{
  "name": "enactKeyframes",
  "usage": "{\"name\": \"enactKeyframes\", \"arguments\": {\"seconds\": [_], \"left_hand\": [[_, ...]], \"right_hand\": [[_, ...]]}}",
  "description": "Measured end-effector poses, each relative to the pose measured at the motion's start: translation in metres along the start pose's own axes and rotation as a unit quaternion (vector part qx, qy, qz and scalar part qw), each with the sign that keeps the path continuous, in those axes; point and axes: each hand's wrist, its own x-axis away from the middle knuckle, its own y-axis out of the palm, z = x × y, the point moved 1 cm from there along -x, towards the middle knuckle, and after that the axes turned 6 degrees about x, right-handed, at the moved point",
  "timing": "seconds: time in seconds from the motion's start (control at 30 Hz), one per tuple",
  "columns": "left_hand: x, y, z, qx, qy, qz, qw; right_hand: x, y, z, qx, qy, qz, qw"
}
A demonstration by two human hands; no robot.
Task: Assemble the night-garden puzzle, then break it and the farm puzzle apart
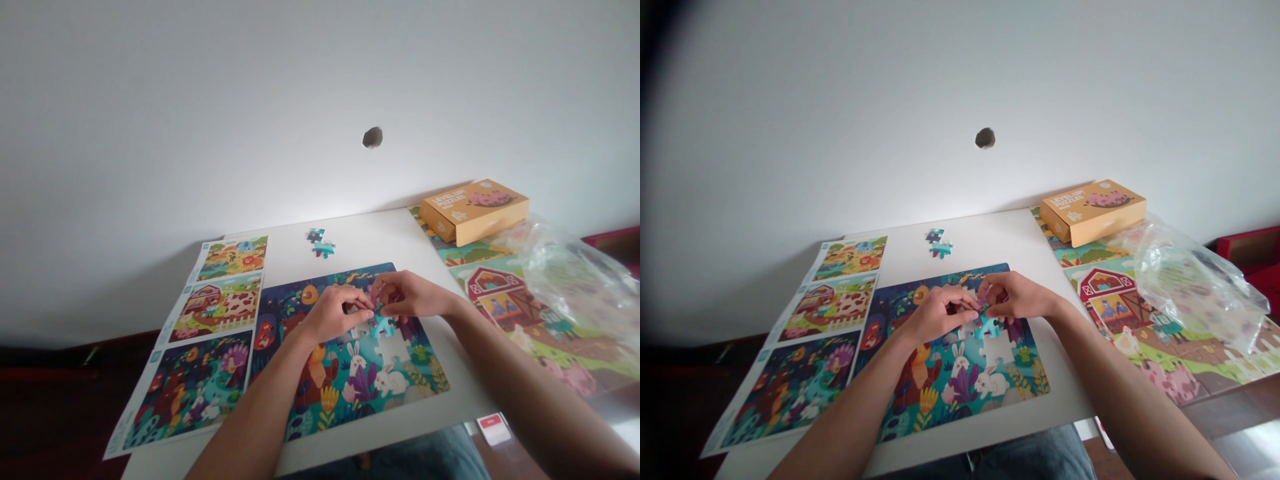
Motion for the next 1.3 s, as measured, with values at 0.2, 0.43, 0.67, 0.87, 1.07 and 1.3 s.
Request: {"name": "enactKeyframes", "arguments": {"seconds": [0.2,0.43,0.67,0.87,1.07,1.3], "left_hand": [[0.000,-0.004,-0.003,-0.012,-0.012,0.050,0.999],[-0.001,-0.008,-0.009,0.020,-0.032,0.095,0.995],[-0.005,-0.021,-0.025,0.019,-0.018,0.320,0.947],[-0.006,-0.029,-0.038,-0.004,-0.025,0.381,0.924],[-0.006,-0.025,-0.033,-0.113,-0.044,0.331,0.936],[-0.007,-0.022,-0.035,-0.200,-0.034,0.276,0.940]], "right_hand": [[0.002,-0.003,-0.002,0.044,-0.016,0.038,0.998],[-0.003,-0.003,0.005,0.035,0.006,0.070,0.997],[-0.004,-0.014,0.004,0.051,-0.028,0.298,0.953],[-0.009,-0.007,0.009,0.095,-0.018,0.300,0.949],[-0.031,0.017,0.014,0.318,-0.071,0.288,0.901],[-0.039,0.017,0.019,0.373,-0.094,0.280,0.880]]}}
